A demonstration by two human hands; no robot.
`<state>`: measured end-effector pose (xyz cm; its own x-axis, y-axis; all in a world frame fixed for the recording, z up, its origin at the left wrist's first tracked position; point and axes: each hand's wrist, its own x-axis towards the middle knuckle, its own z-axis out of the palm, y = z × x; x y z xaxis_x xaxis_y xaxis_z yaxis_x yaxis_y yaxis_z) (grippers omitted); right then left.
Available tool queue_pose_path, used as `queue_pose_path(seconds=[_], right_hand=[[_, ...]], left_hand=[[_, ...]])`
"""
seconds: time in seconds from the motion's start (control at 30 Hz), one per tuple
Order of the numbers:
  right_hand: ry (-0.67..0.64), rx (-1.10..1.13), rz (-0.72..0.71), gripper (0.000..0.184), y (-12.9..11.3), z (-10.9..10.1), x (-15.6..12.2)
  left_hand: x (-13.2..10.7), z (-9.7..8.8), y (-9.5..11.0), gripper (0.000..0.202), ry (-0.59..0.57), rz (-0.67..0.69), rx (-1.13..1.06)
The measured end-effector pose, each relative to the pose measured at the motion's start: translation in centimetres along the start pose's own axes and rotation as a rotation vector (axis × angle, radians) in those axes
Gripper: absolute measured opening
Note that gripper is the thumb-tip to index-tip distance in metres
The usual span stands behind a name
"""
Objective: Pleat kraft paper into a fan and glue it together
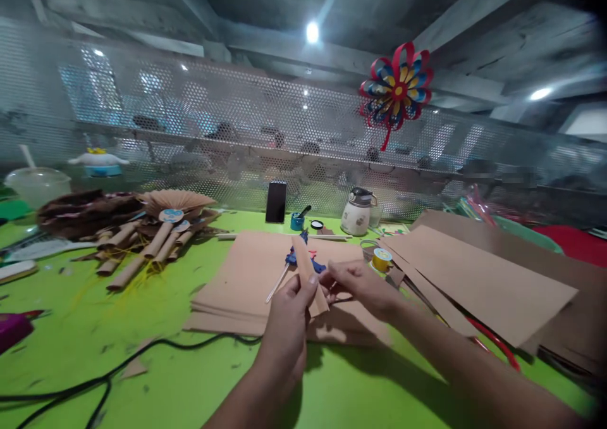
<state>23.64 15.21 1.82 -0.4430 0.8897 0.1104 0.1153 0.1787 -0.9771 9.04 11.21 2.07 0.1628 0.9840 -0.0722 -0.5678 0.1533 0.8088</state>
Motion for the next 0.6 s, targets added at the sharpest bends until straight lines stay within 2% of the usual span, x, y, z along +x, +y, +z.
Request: queue_pose_path(seconds=[0.07,0.2,0.3,0.4,0.5,0.6], right_hand=[[0.045,0.028,-0.026,0.04,0.3,1.2,-0.9],[0.129,0.101,-0.04,0.036,1.7,1.7,-0.6],[0.187,0.124,-0.027,0.038,2.6,1.9,-0.5],[0.216,0.049,-0.028,0.042,3.0,1.9,-0.8],[0.215,-0.104,-0.027,0.046,2.9,0.4,0.2],[0.267,-0.338,-0.007,0.05,2.5,-3.0,3.1]], left_hand=[[0.2,-0.2,-0.5,0.028,-0.047,0.031,0.05],[0.6,-0.6,-1.7,0.022,-0.069,0.123,0.228],[1.0,-1.0,-2.2,0.018,-0.142,0.041,0.379],[1.6,-1.0,-2.0,0.017,-0.2,-0.045,0.43],[2.1,-0.8,-1.0,0.023,-0.228,-0.049,0.437],[2.4,-0.9,0.1,0.029,-0.189,0.038,0.405]])
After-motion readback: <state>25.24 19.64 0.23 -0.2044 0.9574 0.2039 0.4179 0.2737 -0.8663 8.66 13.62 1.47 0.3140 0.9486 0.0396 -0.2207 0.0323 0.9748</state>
